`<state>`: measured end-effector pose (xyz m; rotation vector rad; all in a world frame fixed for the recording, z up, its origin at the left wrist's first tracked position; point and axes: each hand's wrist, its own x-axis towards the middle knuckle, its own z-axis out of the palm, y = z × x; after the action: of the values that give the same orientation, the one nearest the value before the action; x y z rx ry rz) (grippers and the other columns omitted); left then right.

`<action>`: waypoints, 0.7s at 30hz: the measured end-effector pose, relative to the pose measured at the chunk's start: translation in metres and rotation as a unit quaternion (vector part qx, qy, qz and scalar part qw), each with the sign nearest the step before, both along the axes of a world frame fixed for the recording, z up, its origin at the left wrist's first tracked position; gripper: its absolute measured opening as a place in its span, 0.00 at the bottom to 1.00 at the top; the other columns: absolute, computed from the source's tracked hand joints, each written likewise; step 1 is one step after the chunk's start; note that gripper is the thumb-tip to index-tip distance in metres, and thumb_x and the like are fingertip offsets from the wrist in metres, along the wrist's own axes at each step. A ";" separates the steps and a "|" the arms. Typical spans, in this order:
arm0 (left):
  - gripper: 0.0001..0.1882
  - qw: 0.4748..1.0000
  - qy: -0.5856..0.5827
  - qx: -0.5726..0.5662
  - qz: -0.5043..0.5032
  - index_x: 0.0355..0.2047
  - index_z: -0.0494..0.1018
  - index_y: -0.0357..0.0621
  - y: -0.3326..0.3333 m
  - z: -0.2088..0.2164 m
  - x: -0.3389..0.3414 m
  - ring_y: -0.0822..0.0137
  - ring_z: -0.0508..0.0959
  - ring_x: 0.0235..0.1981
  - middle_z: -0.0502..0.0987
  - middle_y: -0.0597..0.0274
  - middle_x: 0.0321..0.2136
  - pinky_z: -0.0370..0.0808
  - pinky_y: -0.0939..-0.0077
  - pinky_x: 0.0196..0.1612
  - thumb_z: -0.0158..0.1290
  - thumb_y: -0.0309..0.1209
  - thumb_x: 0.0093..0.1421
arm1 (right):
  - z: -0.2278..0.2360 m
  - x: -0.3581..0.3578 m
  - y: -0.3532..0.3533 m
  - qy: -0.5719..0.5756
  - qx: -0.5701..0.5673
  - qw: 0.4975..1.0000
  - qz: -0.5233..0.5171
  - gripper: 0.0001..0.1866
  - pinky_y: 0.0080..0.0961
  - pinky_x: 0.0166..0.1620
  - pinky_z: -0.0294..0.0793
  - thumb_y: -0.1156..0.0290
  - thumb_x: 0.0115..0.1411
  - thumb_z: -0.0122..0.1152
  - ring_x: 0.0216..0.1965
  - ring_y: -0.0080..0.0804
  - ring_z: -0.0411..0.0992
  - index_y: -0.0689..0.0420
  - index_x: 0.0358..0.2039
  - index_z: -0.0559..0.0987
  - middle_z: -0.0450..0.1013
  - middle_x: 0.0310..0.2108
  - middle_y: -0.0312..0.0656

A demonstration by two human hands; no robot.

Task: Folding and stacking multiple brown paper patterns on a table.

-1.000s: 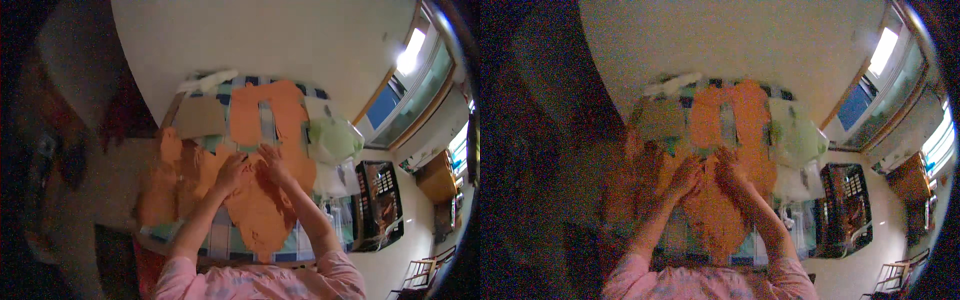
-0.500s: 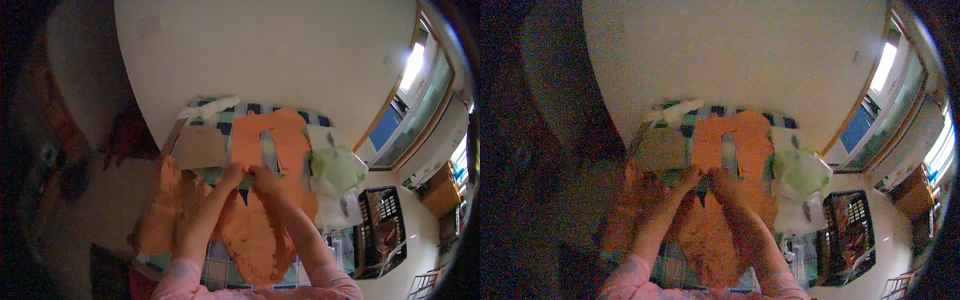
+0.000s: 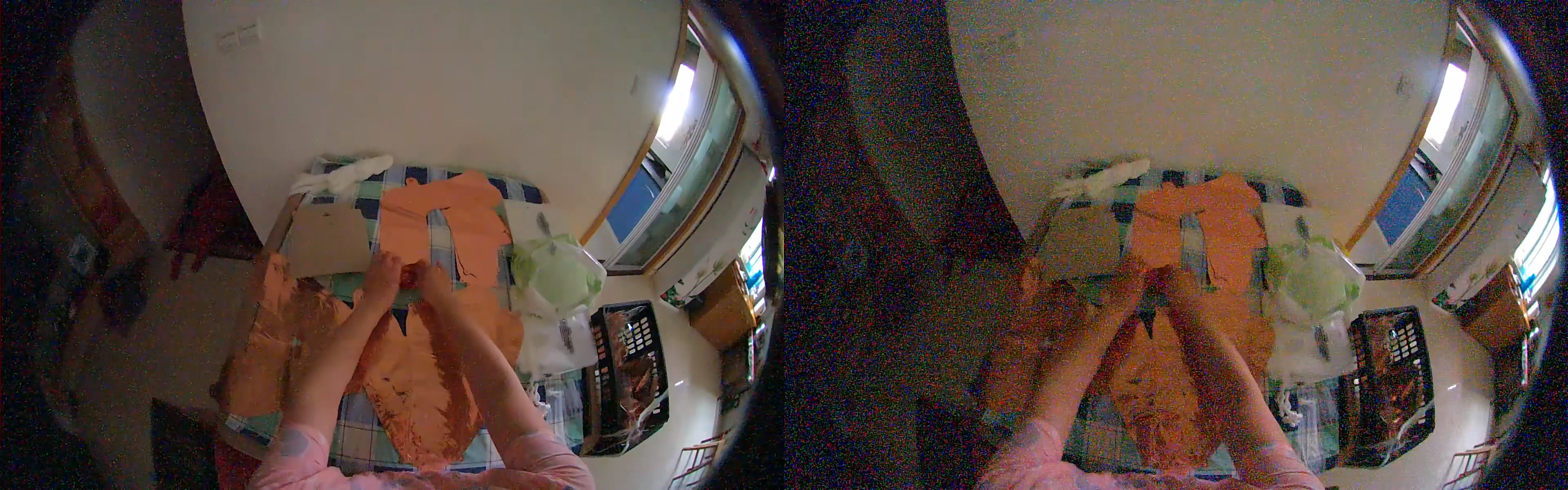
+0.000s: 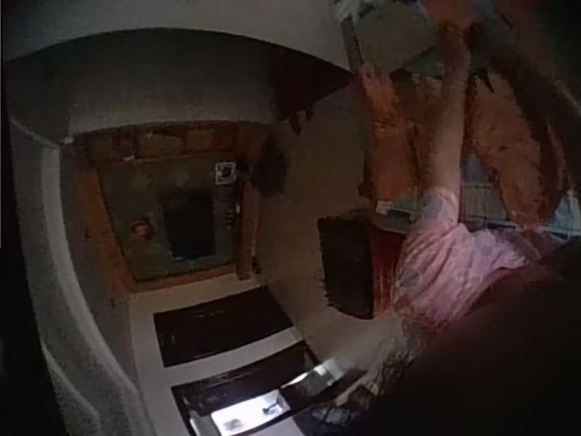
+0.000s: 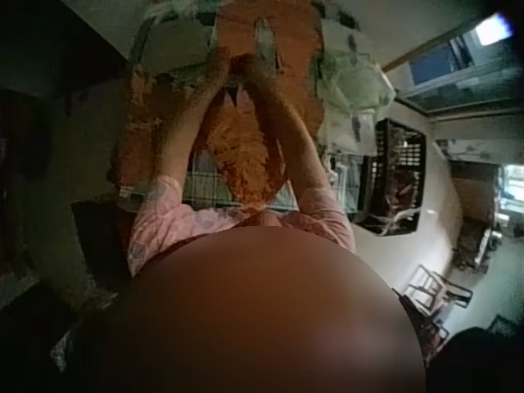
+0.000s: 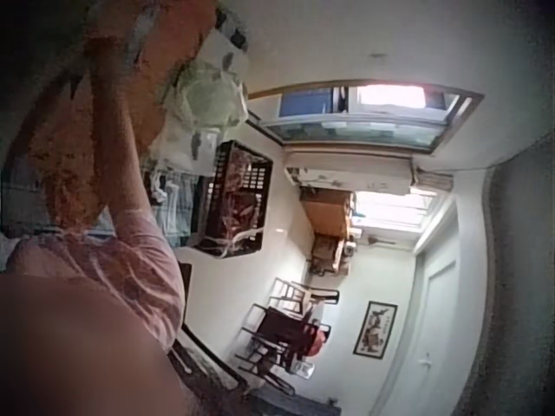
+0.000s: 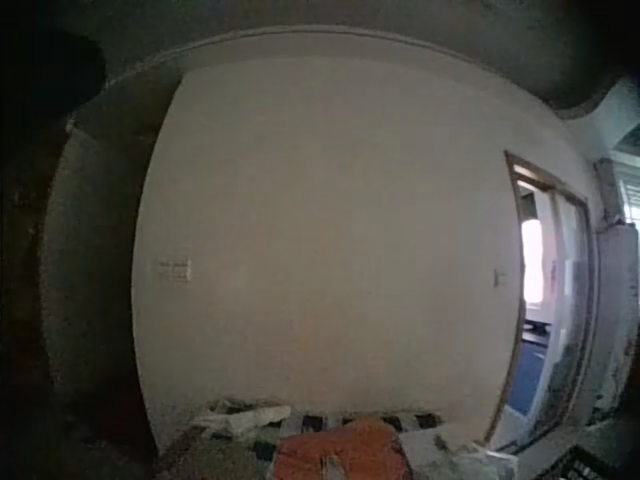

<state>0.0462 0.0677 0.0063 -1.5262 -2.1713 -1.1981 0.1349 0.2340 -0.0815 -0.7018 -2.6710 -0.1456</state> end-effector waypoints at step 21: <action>0.04 0.984 -0.166 0.025 -0.064 0.26 0.75 0.42 0.020 -0.081 -0.055 0.52 0.72 0.41 0.73 0.53 0.34 0.70 0.54 0.41 0.55 0.29 0.53 | 0.026 -0.013 -0.001 0.226 -0.414 0.882 -0.010 0.14 0.33 0.33 0.69 0.62 0.60 0.50 0.29 0.38 0.73 0.61 0.35 0.77 0.75 0.27 0.48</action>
<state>-0.0086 0.0879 -0.0746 -1.5583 -2.2453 -1.6410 0.1217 0.2334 -0.0553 -0.8556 -2.1848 1.0800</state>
